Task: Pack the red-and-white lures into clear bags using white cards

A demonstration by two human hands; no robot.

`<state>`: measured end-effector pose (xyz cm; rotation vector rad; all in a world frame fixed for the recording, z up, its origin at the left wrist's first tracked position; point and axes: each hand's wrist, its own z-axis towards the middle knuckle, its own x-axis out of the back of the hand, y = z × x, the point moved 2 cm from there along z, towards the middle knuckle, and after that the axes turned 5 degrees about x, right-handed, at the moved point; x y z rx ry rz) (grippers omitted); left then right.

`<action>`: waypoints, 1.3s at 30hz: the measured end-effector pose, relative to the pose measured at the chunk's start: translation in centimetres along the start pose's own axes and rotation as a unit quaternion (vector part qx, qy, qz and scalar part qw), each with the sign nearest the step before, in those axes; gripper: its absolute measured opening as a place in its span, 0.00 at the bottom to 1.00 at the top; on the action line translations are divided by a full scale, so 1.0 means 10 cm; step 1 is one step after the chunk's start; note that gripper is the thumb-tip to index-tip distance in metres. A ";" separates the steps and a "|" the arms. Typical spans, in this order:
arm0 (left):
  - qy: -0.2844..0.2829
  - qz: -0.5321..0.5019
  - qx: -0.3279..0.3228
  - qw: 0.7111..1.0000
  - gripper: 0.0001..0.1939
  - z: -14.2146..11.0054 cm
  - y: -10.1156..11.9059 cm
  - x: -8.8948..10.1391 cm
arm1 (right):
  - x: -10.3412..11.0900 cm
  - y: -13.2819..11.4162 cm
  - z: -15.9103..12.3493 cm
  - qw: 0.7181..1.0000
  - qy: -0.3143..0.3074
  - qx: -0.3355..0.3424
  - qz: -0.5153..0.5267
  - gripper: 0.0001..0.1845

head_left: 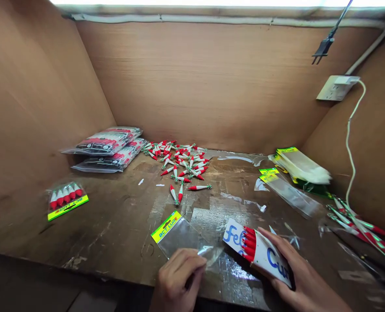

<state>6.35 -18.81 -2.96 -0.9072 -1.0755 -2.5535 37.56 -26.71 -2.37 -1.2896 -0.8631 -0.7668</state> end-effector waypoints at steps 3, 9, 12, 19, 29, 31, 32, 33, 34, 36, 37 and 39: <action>0.054 -0.025 0.052 0.997 0.07 0.12 0.03 -0.11 | 0.13 -0.06 -0.10 0.999 -0.026 0.013 0.024 0.46; 0.000 -0.059 0.049 0.997 0.17 0.19 0.13 -0.32 | 0.20 -0.30 -0.16 0.994 -0.064 0.043 0.083 0.40; -0.042 0.003 0.001 0.999 0.19 0.17 0.20 -0.35 | 0.18 -0.37 -0.10 0.993 -0.063 0.055 0.086 0.40; -0.056 0.138 -0.090 0.985 0.23 0.07 0.23 -0.49 | 0.10 -0.37 0.02 0.994 -0.044 0.069 0.068 0.41; -0.029 0.102 -0.095 0.990 0.23 0.08 0.29 -0.54 | -0.05 -0.31 0.02 0.997 -0.012 0.068 0.044 0.46; -0.026 0.092 -0.095 0.991 0.26 0.07 0.29 -0.57 | -0.05 -0.34 0.03 0.997 -0.009 0.068 0.046 0.46; -0.014 0.084 -0.084 0.993 0.27 0.07 0.29 -0.58 | -0.05 -0.36 0.04 0.996 -0.007 0.070 0.045 0.46; -0.002 0.073 -0.067 0.995 0.28 0.07 0.29 -0.60 | -0.06 -0.38 0.05 0.996 -0.004 0.073 0.044 0.46; 0.011 0.060 -0.050 0.997 0.29 0.07 0.29 -0.60 | -0.08 -0.39 0.06 0.996 0.000 0.078 0.043 0.46; 0.026 0.030 -0.016 0.999 0.30 0.09 0.29 -0.61 | -0.11 -0.40 0.07 0.996 0.008 0.086 0.036 0.46; 0.032 0.012 0.002 0.999 0.29 0.10 0.29 -0.61 | -0.13 -0.40 0.07 0.996 0.010 0.088 0.032 0.46; 0.048 -0.035 0.048 0.997 0.27 0.14 0.28 -0.59 | -0.16 -0.38 0.07 0.996 0.010 0.088 0.025 0.47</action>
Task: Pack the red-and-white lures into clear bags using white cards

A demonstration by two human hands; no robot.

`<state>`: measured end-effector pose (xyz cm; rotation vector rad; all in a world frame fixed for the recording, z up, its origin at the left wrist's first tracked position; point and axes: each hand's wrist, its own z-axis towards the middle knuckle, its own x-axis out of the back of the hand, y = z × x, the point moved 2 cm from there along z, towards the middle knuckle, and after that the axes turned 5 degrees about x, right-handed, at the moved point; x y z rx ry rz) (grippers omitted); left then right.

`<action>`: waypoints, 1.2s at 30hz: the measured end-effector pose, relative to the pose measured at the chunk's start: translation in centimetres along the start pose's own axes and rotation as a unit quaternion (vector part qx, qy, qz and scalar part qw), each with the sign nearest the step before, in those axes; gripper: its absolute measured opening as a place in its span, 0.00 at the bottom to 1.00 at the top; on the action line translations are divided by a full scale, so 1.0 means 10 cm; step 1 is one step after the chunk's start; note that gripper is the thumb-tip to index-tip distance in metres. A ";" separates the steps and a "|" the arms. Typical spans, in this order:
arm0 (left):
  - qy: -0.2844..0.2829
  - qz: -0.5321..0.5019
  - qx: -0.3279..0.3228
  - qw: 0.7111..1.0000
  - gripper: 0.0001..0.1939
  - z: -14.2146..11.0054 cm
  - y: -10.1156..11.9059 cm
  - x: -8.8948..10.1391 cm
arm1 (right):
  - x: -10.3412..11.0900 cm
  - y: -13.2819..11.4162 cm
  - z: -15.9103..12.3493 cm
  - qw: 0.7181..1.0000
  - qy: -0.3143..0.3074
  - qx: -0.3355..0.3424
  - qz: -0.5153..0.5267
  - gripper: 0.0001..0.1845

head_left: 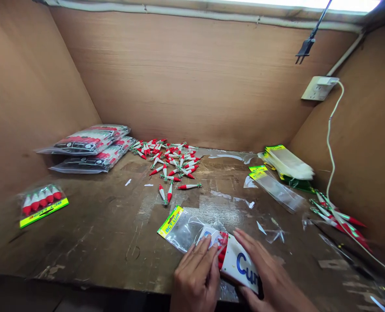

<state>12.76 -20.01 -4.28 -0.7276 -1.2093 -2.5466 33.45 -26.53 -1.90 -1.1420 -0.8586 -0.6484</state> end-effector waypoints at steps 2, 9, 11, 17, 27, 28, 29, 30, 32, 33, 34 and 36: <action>0.023 -0.055 0.059 0.996 0.24 0.04 -0.01 0.03 | -0.01 0.02 -0.01 1.000 -0.001 -0.003 -0.007 0.47; 0.044 -0.063 0.082 0.994 0.17 0.15 -0.03 0.12 | -0.06 0.05 -0.02 0.999 0.022 0.021 -0.031 0.48; 0.033 0.001 0.031 0.999 0.17 0.15 -0.02 0.10 | -0.09 0.05 -0.01 0.998 0.034 0.028 -0.035 0.49; -0.030 0.154 -0.105 0.982 0.23 0.10 0.04 -0.03 | -0.15 0.00 0.06 0.998 0.053 0.031 -0.034 0.51; -0.133 0.244 -0.205 0.939 0.26 -0.02 0.01 -0.02 | -0.16 0.04 0.10 0.999 0.002 0.033 -0.035 0.46; -0.149 0.238 -0.216 0.935 0.28 -0.04 -0.01 0.02 | -0.17 0.06 0.08 0.999 0.001 0.032 -0.034 0.46; -0.170 0.228 -0.223 0.933 0.31 -0.04 -0.02 0.07 | -0.18 0.08 0.07 0.999 0.004 0.031 -0.034 0.47; -0.194 0.216 -0.221 0.931 0.34 -0.03 -0.03 0.14 | -0.20 0.10 0.06 0.999 0.008 0.030 -0.033 0.47; -0.247 0.195 -0.185 0.931 0.40 0.09 -0.03 0.28 | -0.23 0.12 0.04 0.999 0.019 0.028 -0.030 0.48; -0.269 0.192 -0.154 0.931 0.44 0.19 -0.03 0.35 | -0.24 0.13 0.04 0.999 0.024 0.027 -0.028 0.47; -0.294 0.192 -0.121 0.929 0.49 0.31 -0.03 0.40 | -0.24 0.13 0.05 0.999 0.028 0.028 -0.025 0.46; -0.336 0.180 -0.094 0.920 0.56 0.58 -0.05 0.41 | -0.23 0.13 0.07 0.999 0.029 0.035 -0.022 0.45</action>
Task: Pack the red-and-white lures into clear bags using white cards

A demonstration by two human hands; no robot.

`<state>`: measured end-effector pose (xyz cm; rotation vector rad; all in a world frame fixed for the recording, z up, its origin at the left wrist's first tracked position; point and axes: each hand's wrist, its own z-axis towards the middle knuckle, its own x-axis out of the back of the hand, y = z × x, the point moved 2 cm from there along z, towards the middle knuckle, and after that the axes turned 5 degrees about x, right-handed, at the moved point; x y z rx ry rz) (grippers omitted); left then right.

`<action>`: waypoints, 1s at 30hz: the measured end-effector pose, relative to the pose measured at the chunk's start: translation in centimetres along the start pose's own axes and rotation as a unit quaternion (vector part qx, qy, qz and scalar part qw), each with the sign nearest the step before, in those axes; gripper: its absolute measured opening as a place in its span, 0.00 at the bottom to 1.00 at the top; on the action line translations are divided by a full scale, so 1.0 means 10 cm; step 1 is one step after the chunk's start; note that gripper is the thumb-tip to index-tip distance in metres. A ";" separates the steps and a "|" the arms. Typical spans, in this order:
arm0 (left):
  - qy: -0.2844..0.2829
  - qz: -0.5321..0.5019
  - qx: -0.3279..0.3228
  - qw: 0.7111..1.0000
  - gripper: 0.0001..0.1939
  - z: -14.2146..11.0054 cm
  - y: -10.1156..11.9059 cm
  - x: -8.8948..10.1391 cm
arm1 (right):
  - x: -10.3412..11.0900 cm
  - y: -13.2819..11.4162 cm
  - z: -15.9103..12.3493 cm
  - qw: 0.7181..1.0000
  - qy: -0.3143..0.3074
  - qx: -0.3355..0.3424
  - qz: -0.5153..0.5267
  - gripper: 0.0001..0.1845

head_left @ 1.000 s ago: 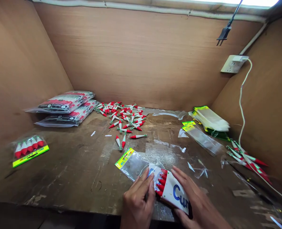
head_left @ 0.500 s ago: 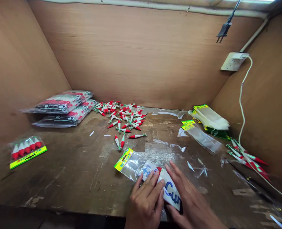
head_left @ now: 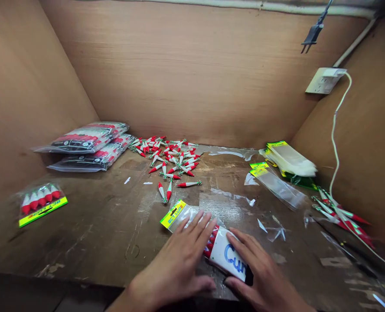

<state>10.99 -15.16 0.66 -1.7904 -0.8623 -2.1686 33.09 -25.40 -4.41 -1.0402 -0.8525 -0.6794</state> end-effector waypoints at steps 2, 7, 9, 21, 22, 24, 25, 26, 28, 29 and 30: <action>-0.055 -0.015 -0.048 0.997 0.62 0.24 -0.08 0.05 | 0.04 0.00 0.05 1.000 -0.001 0.015 0.000 0.44; -0.062 -0.024 -0.121 0.990 0.58 0.66 -0.13 -0.10 | 0.28 -0.07 0.28 0.999 0.020 0.050 -0.006 0.44; -0.025 -0.020 -0.104 0.994 0.54 0.73 -0.09 -0.17 | 0.42 -0.14 0.40 0.998 0.036 0.045 -0.004 0.45; 0.150 -0.318 -0.045 0.935 0.26 0.84 -0.32 1.06 | 1.00 0.05 0.78 0.948 0.296 0.082 0.077 0.45; 0.150 -0.384 -0.064 0.909 0.26 0.83 -0.38 1.27 | 1.00 0.14 0.78 0.942 0.314 0.051 0.103 0.42; 0.152 -0.474 -0.100 0.861 0.27 0.83 -0.51 1.60 | 0.97 0.27 0.82 0.940 0.307 -0.004 0.148 0.40; 0.166 -0.500 -0.112 0.843 0.27 0.83 -0.56 1.70 | 0.94 0.32 0.84 0.943 0.292 -0.019 0.160 0.40; 0.173 -0.514 -0.114 0.832 0.28 0.84 -0.61 1.74 | 0.90 0.35 0.86 0.947 0.275 -0.027 0.164 0.40; 0.155 -0.515 -0.111 0.836 0.30 0.86 -0.67 1.65 | 0.84 0.38 0.89 0.954 0.254 -0.027 0.154 0.41; 0.134 -0.515 -0.098 0.841 0.32 0.88 -0.69 1.56 | 0.82 0.38 0.90 0.957 0.249 -0.025 0.146 0.41; 0.120 -0.523 -0.089 0.839 0.32 0.89 -0.72 1.45 | 0.80 0.39 0.91 0.959 0.246 -0.023 0.139 0.41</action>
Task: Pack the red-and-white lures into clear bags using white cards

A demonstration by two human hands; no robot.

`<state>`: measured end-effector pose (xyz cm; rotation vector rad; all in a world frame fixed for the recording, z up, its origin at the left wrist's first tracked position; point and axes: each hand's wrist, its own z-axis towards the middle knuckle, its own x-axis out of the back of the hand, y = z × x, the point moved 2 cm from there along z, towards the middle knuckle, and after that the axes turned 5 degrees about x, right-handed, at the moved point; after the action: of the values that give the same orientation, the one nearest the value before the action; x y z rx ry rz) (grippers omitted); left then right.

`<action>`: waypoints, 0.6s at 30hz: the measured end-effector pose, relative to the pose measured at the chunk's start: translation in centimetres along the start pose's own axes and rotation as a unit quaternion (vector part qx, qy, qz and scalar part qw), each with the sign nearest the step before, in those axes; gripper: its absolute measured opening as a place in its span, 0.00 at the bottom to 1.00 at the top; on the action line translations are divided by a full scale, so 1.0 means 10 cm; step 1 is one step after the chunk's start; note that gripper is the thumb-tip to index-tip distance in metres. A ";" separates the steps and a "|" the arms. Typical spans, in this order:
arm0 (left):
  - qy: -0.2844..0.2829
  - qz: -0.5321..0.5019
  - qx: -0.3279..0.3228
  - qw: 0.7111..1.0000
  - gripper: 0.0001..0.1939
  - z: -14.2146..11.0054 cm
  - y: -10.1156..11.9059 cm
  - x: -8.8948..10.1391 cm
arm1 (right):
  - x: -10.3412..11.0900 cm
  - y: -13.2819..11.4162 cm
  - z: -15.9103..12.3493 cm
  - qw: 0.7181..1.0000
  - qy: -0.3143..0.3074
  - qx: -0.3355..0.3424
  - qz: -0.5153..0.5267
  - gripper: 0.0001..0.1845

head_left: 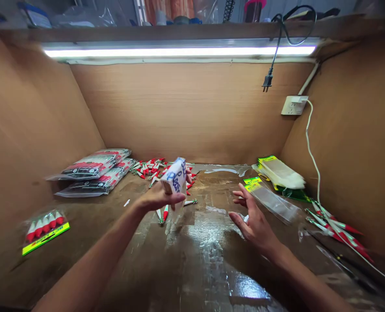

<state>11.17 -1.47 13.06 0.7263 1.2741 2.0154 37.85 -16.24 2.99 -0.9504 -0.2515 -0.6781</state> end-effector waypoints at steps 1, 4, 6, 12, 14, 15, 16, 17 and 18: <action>0.000 -0.018 0.009 1.000 0.30 -0.03 -0.09 -0.02 | -0.01 0.01 0.00 1.000 -0.002 0.001 -0.003 0.40; 0.023 -0.064 -0.011 0.998 0.29 -0.08 -0.20 0.02 | -0.04 0.04 -0.01 1.000 -0.005 -0.002 -0.005 0.39; 0.038 -0.064 -0.037 0.997 0.30 -0.09 -0.12 0.10 | -0.05 0.05 -0.01 1.000 -0.009 -0.004 -0.006 0.38; 0.070 -0.089 -0.077 0.991 0.31 -0.07 0.21 0.17 | -0.09 0.08 -0.01 1.000 -0.027 -0.009 -0.010 0.37; 0.060 -0.090 -0.060 0.992 0.32 -0.06 0.21 0.11 | -0.11 0.10 -0.02 1.000 -0.029 -0.006 -0.010 0.36; 0.054 -0.088 -0.052 0.993 0.32 -0.05 0.21 0.08 | -0.12 0.11 -0.02 0.999 -0.030 -0.005 -0.010 0.36; 0.049 -0.086 -0.050 0.994 0.32 -0.04 0.22 0.06 | -0.12 0.13 -0.02 0.999 -0.031 -0.005 -0.010 0.36; 0.047 -0.084 -0.056 0.994 0.32 -0.04 0.24 0.05 | -0.13 0.14 -0.02 0.999 -0.031 -0.005 -0.011 0.36; 0.049 -0.082 -0.068 0.993 0.32 -0.04 0.29 0.05 | -0.13 0.14 -0.03 0.999 -0.030 -0.005 -0.013 0.36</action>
<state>9.89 -2.24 15.68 0.4492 1.1955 1.9998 37.76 -15.35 1.29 -0.9790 -0.3137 -0.6759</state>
